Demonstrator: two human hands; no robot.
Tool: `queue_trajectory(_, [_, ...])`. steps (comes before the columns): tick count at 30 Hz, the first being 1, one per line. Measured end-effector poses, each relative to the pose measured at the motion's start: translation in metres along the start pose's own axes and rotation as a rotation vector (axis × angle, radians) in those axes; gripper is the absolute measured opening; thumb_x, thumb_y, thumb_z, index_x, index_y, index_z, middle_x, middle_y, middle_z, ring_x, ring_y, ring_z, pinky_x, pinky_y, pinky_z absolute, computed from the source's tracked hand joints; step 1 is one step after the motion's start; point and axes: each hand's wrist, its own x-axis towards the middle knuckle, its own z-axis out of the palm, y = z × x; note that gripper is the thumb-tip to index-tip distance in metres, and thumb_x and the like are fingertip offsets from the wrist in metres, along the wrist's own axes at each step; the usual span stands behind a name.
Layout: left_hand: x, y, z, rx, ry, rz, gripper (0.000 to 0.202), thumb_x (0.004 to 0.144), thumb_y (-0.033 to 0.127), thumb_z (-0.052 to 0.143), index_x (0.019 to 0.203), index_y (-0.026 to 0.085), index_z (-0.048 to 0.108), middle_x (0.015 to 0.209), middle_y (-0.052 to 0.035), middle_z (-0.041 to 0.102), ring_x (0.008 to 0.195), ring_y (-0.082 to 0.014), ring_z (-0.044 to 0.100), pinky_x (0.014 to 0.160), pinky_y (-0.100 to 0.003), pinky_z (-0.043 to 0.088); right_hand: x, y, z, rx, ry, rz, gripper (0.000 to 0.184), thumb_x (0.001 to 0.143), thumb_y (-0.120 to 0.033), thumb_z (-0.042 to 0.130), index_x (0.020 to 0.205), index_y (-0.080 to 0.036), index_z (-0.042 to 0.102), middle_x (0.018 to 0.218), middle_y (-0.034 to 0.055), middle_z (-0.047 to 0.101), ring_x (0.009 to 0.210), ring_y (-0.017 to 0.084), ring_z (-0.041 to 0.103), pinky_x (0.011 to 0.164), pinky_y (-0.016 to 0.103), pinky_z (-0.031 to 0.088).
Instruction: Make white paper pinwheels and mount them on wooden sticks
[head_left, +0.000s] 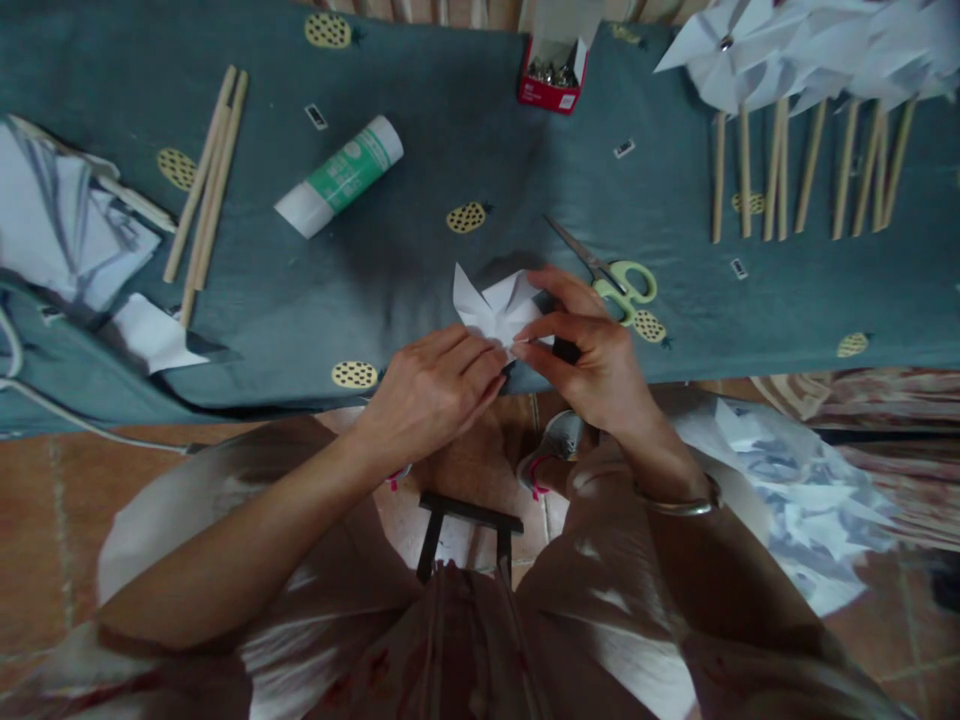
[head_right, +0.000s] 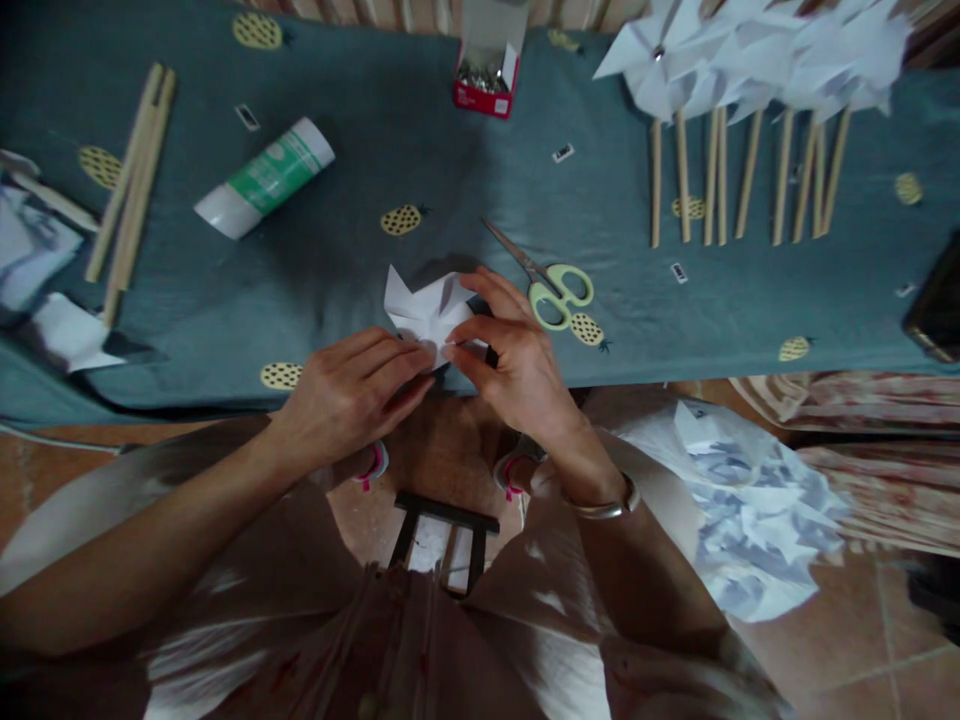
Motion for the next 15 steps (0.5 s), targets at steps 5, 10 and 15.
queue_trajectory(5, [0.0004,0.0004,0.0001,0.002,0.024,0.020,0.017,0.098,0.021,0.048,0.105,0.012,0.062,0.088,-0.0061,0.071,0.082,-0.0188,0.064,0.070,-0.031,0.056,0.0011,-0.0008,0.0049,-0.038,0.028,0.002,0.010,0.083,-0.021,0.068,0.083,-0.030,0.068,0.134,-0.0003,0.061,0.136,0.026,0.048,0.115,0.056,0.041])
queue_trajectory(10, [0.0022,0.0010,-0.0024,-0.002,0.027,0.043,0.016,0.096,0.019,0.053,0.099,0.010,0.066,0.090,-0.0072,0.072,0.082,-0.0204,0.063,0.069,-0.032,0.056,0.0019,-0.0029,0.0068,-0.030,0.032,-0.003,0.009,0.083,-0.020,0.068,0.080,-0.028,0.066,0.133,0.0014,0.063,0.135,0.027,0.050,0.114,0.056,0.041])
queue_trajectory(15, [0.0026,0.0002,-0.0035,-0.006,0.001,0.044,0.018,0.096,0.019,0.051,0.099,0.011,0.066,0.092,-0.0069,0.072,0.082,-0.0209,0.062,0.070,-0.032,0.056,0.0016,-0.0053,0.0075,-0.058,0.033,0.005,0.011,0.086,-0.017,0.063,0.082,-0.028,0.065,0.134,0.0028,0.062,0.136,0.026,0.049,0.115,0.055,0.040])
